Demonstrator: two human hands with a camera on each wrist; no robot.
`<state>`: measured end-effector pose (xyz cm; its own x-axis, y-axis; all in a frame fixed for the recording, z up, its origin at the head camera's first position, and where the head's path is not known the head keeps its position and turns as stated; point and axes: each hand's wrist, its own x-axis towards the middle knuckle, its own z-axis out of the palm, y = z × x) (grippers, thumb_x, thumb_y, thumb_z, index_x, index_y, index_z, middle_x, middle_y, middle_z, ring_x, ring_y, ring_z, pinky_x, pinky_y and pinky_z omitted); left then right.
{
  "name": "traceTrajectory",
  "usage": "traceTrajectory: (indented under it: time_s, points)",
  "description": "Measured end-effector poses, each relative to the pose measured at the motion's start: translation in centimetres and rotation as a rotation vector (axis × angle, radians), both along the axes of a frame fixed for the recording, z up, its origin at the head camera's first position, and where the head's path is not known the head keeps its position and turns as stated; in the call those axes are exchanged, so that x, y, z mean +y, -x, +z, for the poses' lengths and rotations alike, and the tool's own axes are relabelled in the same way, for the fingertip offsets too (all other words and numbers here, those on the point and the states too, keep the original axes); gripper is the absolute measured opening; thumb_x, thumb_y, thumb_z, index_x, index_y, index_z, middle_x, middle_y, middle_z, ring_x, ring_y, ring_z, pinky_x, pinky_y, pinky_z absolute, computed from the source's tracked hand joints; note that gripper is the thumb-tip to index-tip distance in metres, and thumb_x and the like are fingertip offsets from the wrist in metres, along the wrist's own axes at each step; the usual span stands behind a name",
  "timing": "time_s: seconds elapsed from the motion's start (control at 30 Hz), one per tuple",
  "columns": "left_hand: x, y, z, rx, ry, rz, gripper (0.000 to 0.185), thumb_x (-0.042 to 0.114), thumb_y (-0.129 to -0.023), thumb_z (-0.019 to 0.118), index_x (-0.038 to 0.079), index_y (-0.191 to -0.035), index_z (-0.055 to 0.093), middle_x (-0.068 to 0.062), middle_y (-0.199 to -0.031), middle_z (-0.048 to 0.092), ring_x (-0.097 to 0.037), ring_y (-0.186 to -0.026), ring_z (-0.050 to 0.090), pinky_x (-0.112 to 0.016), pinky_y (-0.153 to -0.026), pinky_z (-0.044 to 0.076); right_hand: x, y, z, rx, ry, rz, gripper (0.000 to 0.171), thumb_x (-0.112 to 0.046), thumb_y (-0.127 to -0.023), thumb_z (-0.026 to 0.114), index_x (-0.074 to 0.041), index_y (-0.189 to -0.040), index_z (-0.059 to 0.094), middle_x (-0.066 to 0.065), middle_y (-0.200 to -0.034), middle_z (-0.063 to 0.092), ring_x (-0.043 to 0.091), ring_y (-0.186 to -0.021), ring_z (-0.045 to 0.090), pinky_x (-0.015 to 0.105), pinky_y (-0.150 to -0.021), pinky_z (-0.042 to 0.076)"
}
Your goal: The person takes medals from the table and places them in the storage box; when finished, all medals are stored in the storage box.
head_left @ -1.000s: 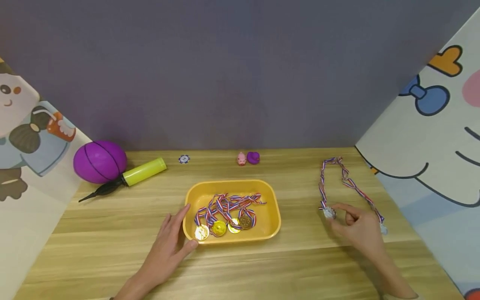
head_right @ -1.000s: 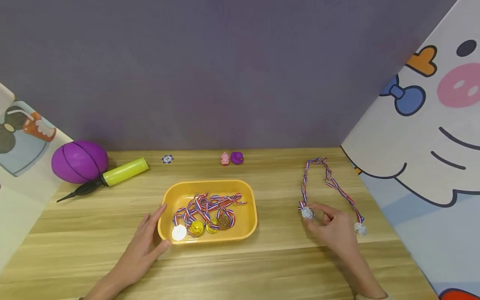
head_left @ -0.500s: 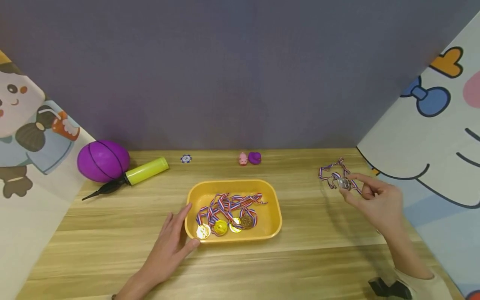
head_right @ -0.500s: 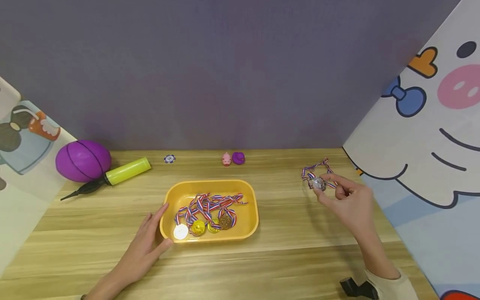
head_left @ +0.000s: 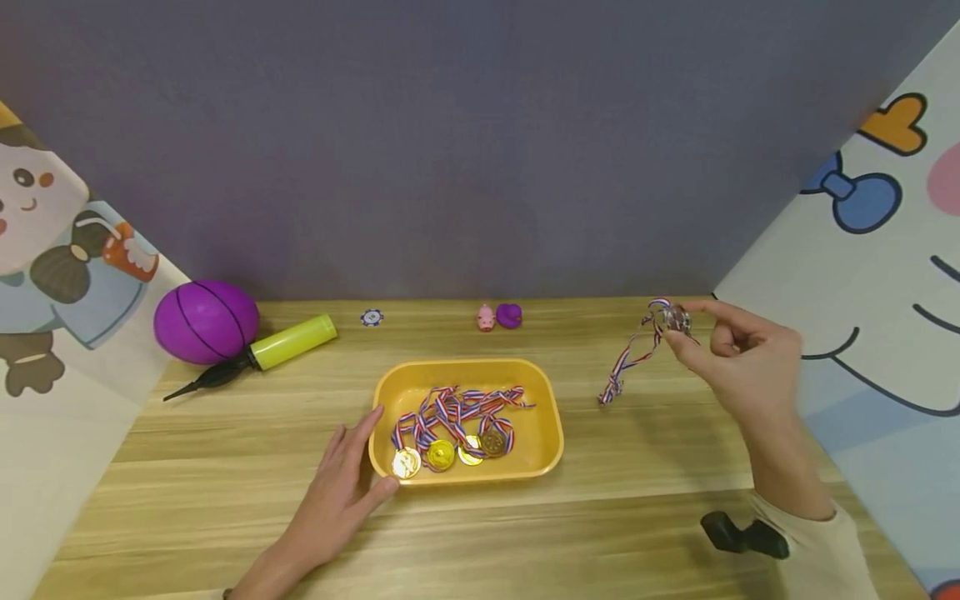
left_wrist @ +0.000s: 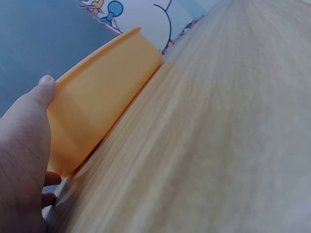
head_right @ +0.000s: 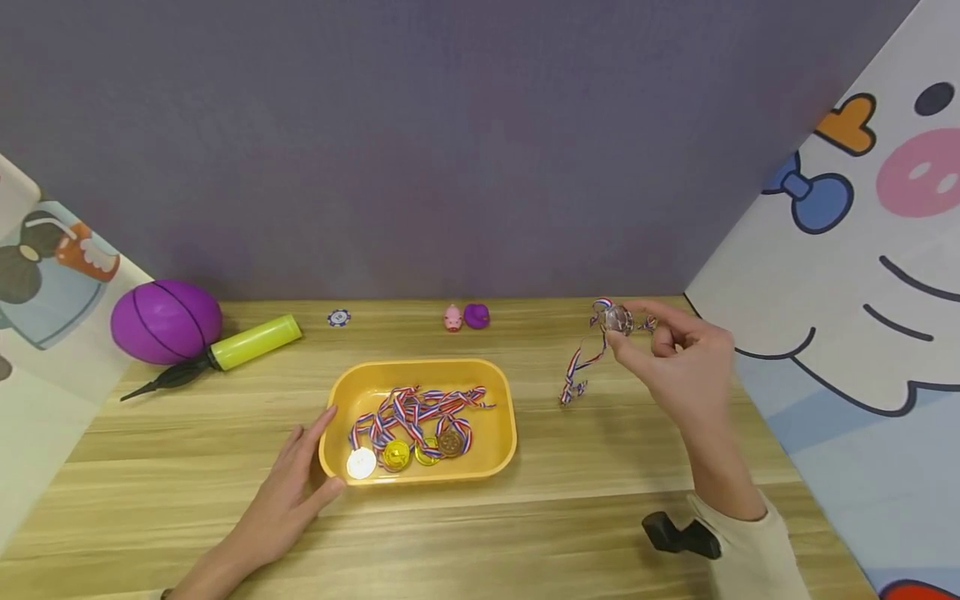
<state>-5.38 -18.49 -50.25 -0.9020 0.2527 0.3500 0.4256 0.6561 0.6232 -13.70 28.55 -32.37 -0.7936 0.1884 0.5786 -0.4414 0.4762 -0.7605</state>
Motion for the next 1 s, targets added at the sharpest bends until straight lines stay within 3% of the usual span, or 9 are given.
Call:
traceTrajectory:
  time_s: [0.23,0.37,0.6,0.8,1.0]
  points:
    - [0.1,0.1,0.0,0.003,0.002,-0.004,0.092,0.036,-0.106,0.074,0.022,-0.179,0.020,-0.016,-0.176,0.042,-0.046,-0.156,0.045,-0.038,-0.140,0.002,-1.7,0.6,1.2,0.021,0.107,0.059,0.031,0.013,-0.081,0.089,0.009,-0.111,0.083,-0.001,-0.055,0.023,0.017,-0.052,0.016,0.029,-0.042,0.015]
    - [0.0,0.1,0.0,-0.001,-0.001,0.000,0.091,0.036,-0.106,0.074,0.022,-0.179,0.020,-0.017,-0.175,0.042,-0.047,-0.156,0.045,-0.038,-0.140,0.002,-2.5,1.1,2.2,0.043,0.115,0.069,0.029,0.012,-0.082,0.088,0.008,-0.111,0.084,-0.001,-0.055,0.022,0.016,-0.051,0.014,0.029,-0.041,0.014]
    - [0.0,0.0,0.0,-0.008,-0.006,0.000,0.091,0.036,-0.106,0.073,0.023,-0.179,0.020,-0.017,-0.175,0.042,-0.046,-0.156,0.045,-0.039,-0.140,0.002,-3.8,2.2,4.3,0.158,0.228,0.163,0.030,0.015,-0.079,0.086,0.015,-0.108,0.081,-0.003,-0.054,0.022,0.011,-0.053,0.013,0.030,-0.047,0.006]
    - [0.1,0.0,0.0,-0.011,-0.006,-0.002,0.092,0.036,-0.106,0.074,0.024,-0.179,0.020,-0.017,-0.175,0.042,-0.047,-0.156,0.045,-0.039,-0.140,0.002,-5.5,1.9,6.4,0.254,0.310,0.225,0.029,0.019,-0.076,0.081,0.019,-0.105,0.079,-0.003,-0.056,0.021,0.009,-0.055,0.012,0.028,-0.050,0.005]
    - [0.1,0.0,0.1,-0.010,-0.007,0.000,0.092,0.035,-0.105,0.075,0.024,-0.179,0.020,-0.017,-0.174,0.043,-0.047,-0.156,0.045,-0.038,-0.140,0.001,-7.4,1.6,8.7,0.292,0.312,0.210,0.028,0.017,-0.076,0.081,0.015,-0.104,0.081,-0.003,-0.057,0.021,0.009,-0.056,0.014,0.027,-0.053,0.003]
